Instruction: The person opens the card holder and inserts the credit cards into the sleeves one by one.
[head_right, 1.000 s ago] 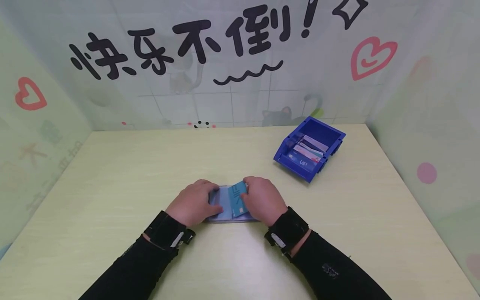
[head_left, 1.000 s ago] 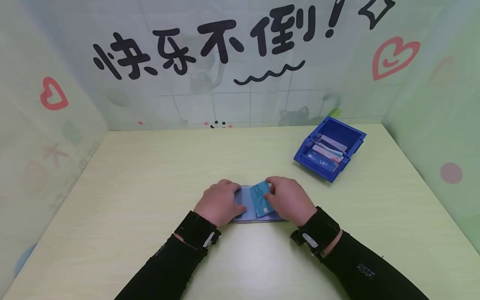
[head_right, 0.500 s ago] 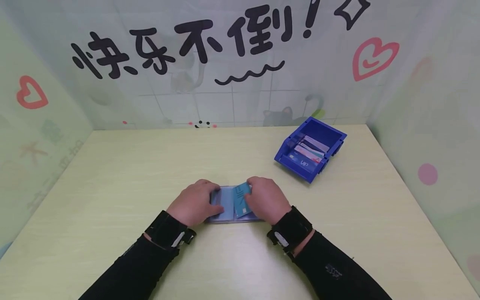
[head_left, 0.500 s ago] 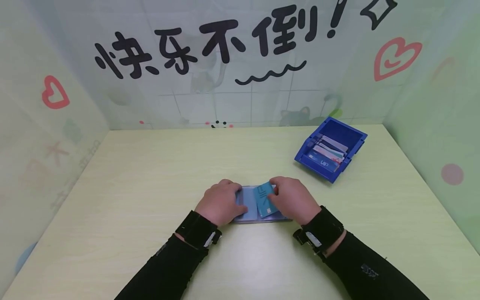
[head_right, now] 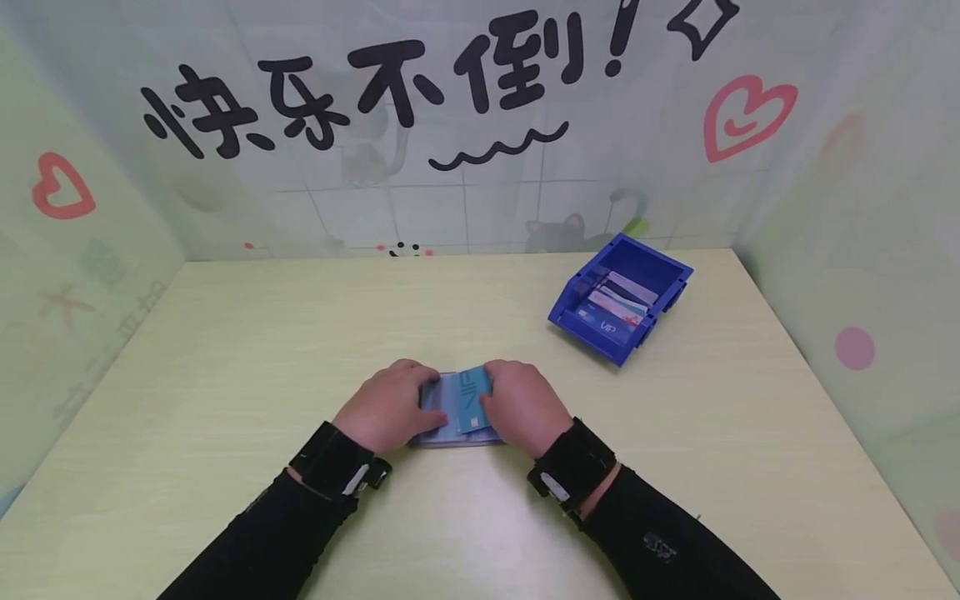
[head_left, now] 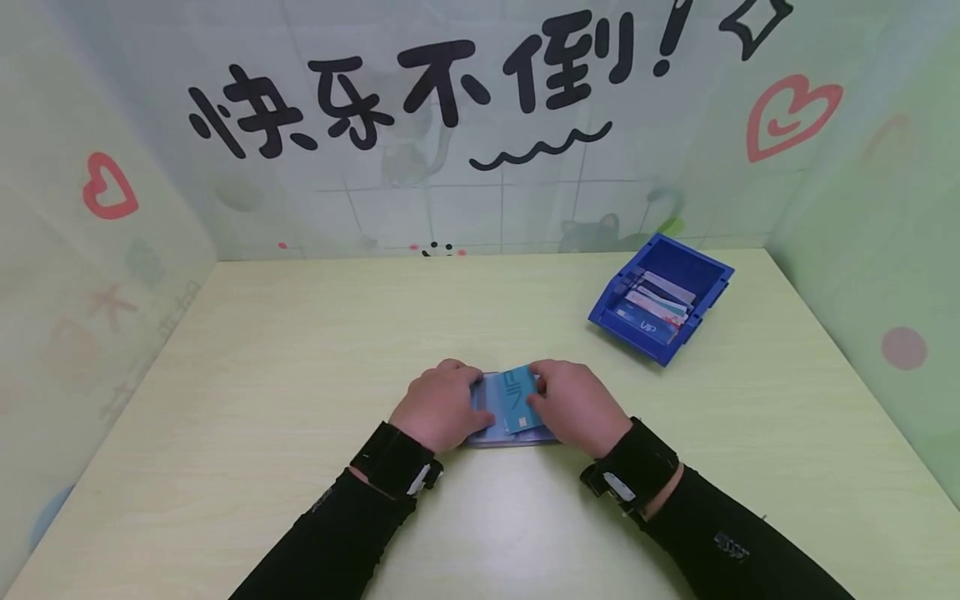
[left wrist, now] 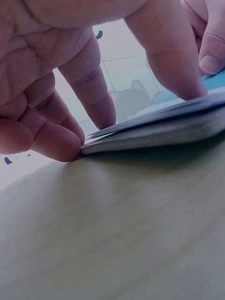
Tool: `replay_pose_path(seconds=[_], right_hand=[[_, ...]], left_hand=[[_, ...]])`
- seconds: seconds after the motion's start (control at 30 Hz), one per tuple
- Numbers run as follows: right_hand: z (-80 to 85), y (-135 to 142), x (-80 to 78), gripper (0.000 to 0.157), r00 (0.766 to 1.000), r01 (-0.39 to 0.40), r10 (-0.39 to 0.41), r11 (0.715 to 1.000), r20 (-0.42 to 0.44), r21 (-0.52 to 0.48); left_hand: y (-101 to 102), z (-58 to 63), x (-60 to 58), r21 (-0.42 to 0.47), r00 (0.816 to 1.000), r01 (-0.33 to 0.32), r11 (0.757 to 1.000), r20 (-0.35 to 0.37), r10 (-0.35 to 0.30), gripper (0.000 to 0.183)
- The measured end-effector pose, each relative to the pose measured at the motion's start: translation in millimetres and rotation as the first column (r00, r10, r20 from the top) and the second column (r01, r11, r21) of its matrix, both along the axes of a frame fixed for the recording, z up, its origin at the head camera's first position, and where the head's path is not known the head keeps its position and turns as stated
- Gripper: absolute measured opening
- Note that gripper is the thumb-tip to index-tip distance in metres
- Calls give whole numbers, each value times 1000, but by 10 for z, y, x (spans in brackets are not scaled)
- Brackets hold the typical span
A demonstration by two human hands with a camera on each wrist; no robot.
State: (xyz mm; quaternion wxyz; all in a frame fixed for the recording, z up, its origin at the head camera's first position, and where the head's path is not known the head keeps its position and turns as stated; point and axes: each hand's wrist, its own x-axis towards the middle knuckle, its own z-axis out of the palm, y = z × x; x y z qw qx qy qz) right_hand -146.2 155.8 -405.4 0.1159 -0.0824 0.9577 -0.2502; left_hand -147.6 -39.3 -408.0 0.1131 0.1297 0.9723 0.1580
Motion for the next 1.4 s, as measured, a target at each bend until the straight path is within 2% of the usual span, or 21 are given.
replay_pose_path(seconds=[0.57, 0.8, 1.07, 1.4], right_hand=[[-7, -81, 62, 51, 999, -18, 20, 999, 29, -52], [-27, -102, 88, 47, 999, -36, 37, 997, 9, -62], [-12, -122, 107, 47, 998, -42, 45, 996, 40, -83], [-30, -108, 137, 45, 995, -99, 102, 988, 19, -121]], left_hand=[[-20, -15, 8, 6, 1000, 18, 1000, -10, -18, 60], [-19, -22, 1, 19, 1000, 13, 1000, -6, -13, 60], [-21, -34, -9, 17, 1000, 16, 1000, -12, -16, 59], [-25, -8, 7, 14, 999, 23, 1000, -31, -22, 60]])
